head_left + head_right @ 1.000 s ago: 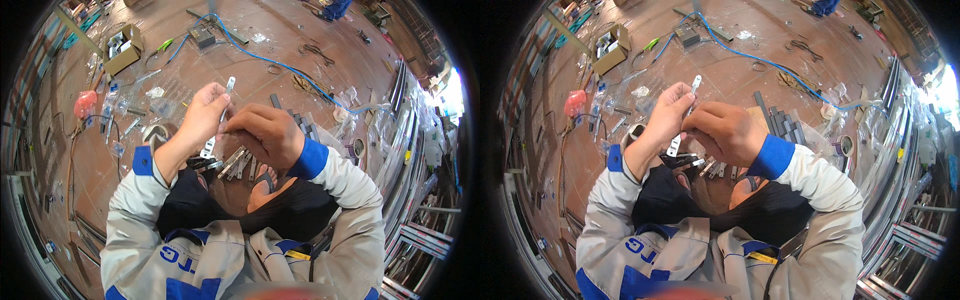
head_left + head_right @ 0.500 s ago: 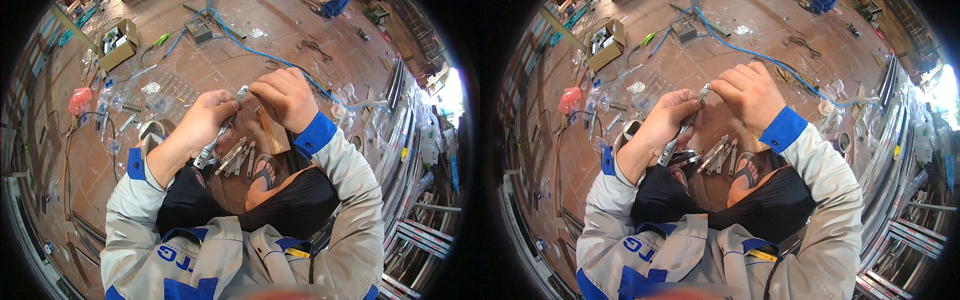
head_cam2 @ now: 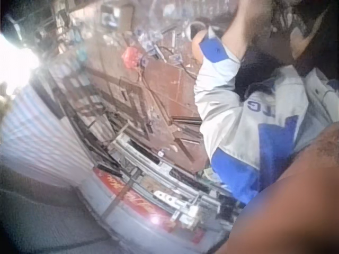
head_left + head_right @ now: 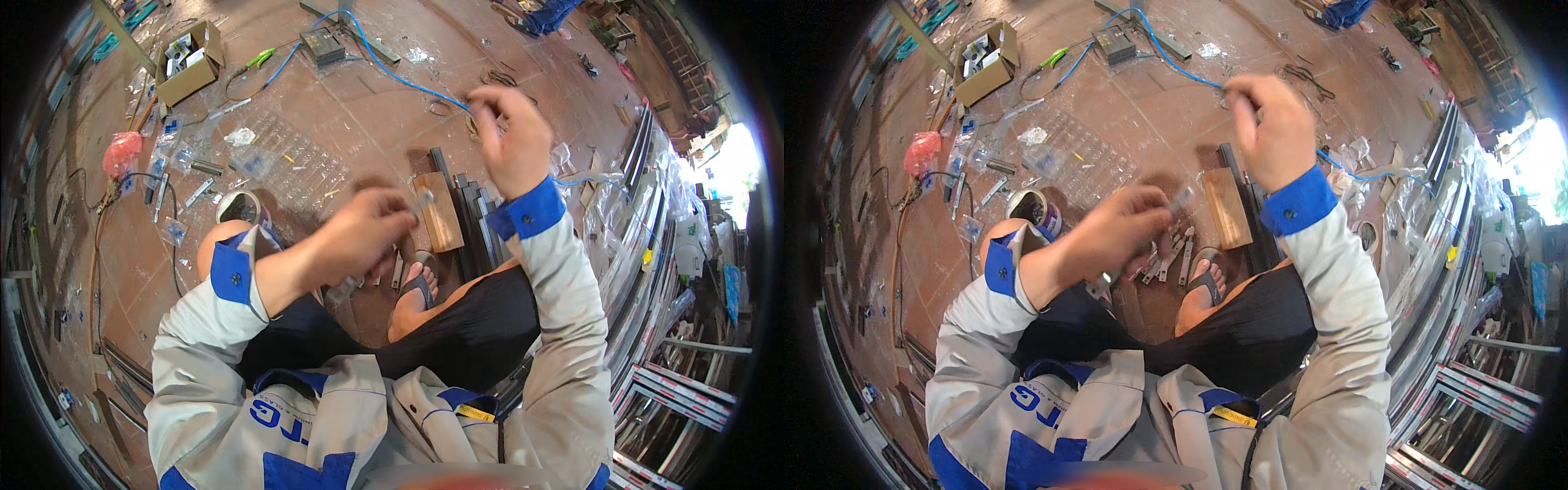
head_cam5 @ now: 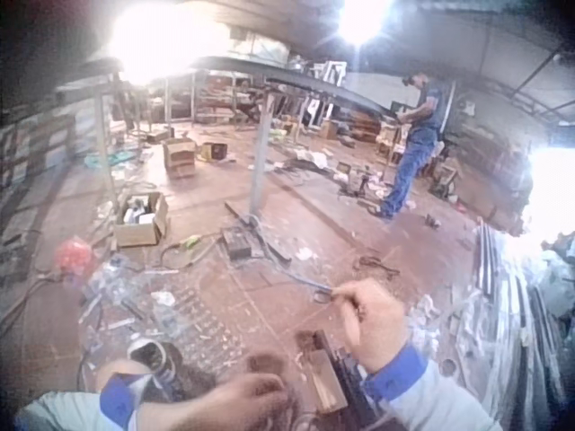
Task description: The person sits on the floor and repeatedly picks up small metal strips, inserts them into a wooden block, and places them aside. The person then stands and picks up a long metal frame.
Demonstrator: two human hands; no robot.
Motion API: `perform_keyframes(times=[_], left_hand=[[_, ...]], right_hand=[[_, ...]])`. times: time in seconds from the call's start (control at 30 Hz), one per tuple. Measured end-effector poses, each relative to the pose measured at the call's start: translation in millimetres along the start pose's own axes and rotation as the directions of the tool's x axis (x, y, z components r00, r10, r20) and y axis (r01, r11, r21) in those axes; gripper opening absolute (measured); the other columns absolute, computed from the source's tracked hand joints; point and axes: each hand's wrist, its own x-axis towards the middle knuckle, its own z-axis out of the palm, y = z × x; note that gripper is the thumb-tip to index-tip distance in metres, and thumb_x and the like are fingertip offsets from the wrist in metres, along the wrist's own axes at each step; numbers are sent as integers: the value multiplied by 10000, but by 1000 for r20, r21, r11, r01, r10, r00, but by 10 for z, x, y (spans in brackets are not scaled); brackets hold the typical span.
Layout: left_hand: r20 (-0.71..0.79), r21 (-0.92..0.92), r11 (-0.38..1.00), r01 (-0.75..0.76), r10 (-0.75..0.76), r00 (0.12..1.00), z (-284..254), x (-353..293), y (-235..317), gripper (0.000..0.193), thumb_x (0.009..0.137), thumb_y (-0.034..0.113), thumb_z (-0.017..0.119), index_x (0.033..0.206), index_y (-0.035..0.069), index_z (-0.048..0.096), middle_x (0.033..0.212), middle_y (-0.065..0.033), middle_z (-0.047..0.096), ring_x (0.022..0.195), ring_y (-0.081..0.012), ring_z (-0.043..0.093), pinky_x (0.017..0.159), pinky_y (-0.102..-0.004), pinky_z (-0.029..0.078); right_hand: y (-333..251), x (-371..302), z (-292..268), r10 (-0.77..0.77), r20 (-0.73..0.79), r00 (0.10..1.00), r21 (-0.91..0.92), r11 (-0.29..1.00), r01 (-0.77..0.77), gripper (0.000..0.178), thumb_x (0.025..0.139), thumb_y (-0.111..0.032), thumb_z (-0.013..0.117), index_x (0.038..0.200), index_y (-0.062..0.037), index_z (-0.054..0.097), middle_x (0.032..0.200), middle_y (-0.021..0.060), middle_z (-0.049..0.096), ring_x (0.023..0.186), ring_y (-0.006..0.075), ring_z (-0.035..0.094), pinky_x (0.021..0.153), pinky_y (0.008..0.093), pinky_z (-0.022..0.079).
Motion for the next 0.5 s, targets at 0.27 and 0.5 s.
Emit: perform_keyframes(times=[0.27,0.5], left_hand=[[-190,-39,979,-200,190,963,-155,78,66,154,1122,139,566,1089,-9,595,785,-116,703,428,-130,543,379,-290,416],[-256,64,973,-220,229,939,-127,116,25,130,1121,145,583,1087,21,602,775,-91,705,437,-108,549,386,-271,403]], right_hand=[[-299,-381,239,-112,287,951,152,986,71,162,873,-78,790,1019,-109,725,930,71,715,850,319,707,775,414,534],[-275,-415,255,-151,343,927,196,977,87,214,859,-119,812,1051,-105,718,931,91,704,856,342,704,763,435,550]])
